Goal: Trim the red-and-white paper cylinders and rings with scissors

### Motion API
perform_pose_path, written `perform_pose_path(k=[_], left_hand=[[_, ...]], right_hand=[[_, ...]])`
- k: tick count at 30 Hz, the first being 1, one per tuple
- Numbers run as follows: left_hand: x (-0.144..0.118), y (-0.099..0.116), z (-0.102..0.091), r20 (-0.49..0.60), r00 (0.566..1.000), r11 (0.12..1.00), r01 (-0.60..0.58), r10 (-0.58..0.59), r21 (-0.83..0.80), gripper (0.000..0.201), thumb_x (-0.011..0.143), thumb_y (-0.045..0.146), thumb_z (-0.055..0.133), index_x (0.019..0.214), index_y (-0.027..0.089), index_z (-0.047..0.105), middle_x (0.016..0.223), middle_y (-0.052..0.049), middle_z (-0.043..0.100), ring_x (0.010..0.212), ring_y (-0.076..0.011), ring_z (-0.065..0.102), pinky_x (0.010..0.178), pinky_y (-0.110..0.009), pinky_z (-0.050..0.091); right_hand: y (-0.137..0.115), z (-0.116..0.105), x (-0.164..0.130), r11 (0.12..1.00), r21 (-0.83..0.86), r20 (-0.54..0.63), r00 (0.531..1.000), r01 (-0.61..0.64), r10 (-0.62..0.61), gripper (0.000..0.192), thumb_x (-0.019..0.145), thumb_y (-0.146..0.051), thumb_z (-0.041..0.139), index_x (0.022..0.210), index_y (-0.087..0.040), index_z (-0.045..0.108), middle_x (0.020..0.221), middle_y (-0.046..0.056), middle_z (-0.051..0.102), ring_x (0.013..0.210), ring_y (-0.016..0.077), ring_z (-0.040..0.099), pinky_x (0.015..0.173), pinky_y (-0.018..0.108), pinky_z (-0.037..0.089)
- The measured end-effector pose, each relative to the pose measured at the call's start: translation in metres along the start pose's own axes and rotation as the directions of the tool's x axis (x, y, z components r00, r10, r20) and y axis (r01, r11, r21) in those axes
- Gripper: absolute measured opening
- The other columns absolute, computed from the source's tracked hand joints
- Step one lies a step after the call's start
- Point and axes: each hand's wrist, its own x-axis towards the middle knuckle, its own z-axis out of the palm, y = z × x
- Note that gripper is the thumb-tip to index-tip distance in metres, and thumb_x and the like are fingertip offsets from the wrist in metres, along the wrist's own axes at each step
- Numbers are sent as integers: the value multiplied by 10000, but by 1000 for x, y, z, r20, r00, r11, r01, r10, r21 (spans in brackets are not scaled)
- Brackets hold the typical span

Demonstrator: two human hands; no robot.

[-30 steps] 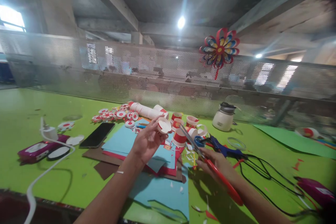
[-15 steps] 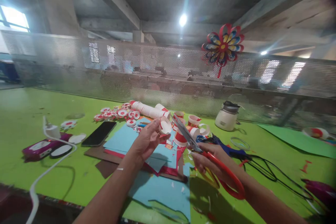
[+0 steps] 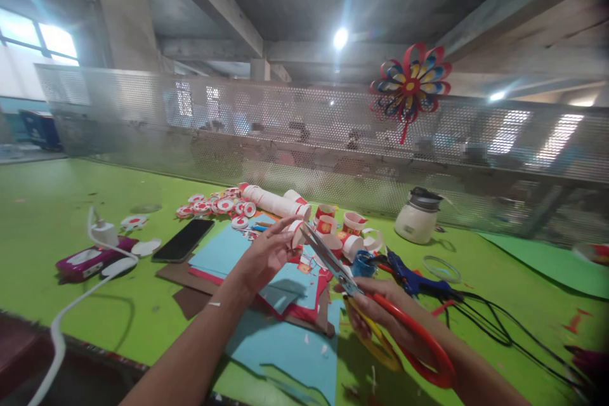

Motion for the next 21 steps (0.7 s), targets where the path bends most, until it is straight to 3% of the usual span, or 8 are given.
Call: perform_pose_path(k=[5, 9, 12, 16, 21], left_hand=[[1, -4, 0, 45, 999, 999, -9, 7, 43, 353, 737, 154, 632, 1089, 188, 628, 1037, -85, 650, 844, -145, 591, 732, -261, 449], [1, -3, 1, 84, 995, 994, -57, 49, 95, 356, 735, 154, 637, 1089, 193, 640, 979, -71, 663, 872, -152, 584, 760, -260, 431], [0, 0, 2, 100, 993, 987, -69, 55, 145, 371, 746, 147, 625, 1113, 198, 631, 1073, -88, 647, 967, -185, 569, 794, -279, 427], [-1, 2, 2, 133, 991, 985, -57, 35, 165, 360, 770, 166, 597, 1127, 207, 621, 1102, -106, 641, 922, -191, 589, 808, -318, 429], [-1, 1, 2, 125, 990, 977, -82, 58, 195, 348, 775, 167, 592, 1119, 201, 619, 1089, -107, 645, 958, -210, 584, 814, -330, 432]], right_hand=[[-8, 3, -10, 995, -88, -52, 997, 56, -60, 370, 925, -467, 355, 773, -185, 541, 685, 16, 567, 632, 131, 537, 619, 249, 434], [-12, 7, -11, 994, -107, -60, 998, 17, -23, 386, 909, -494, 369, 834, -170, 566, 665, 2, 529, 575, 112, 501, 550, 225, 412], [-12, 9, -9, 985, -170, -102, 995, 2, -20, 406, 885, -515, 399, 930, -159, 589, 642, -13, 494, 536, 102, 457, 499, 213, 369], [-12, 11, -9, 966, -258, -117, 992, 20, -51, 385, 872, -501, 418, 887, -165, 605, 634, -13, 508, 535, 105, 418, 491, 221, 315], [-15, 13, -11, 930, -361, -205, 979, -66, -10, 302, 853, -455, 477, 793, -179, 583, 643, -14, 518, 578, 122, 419, 518, 229, 315]])
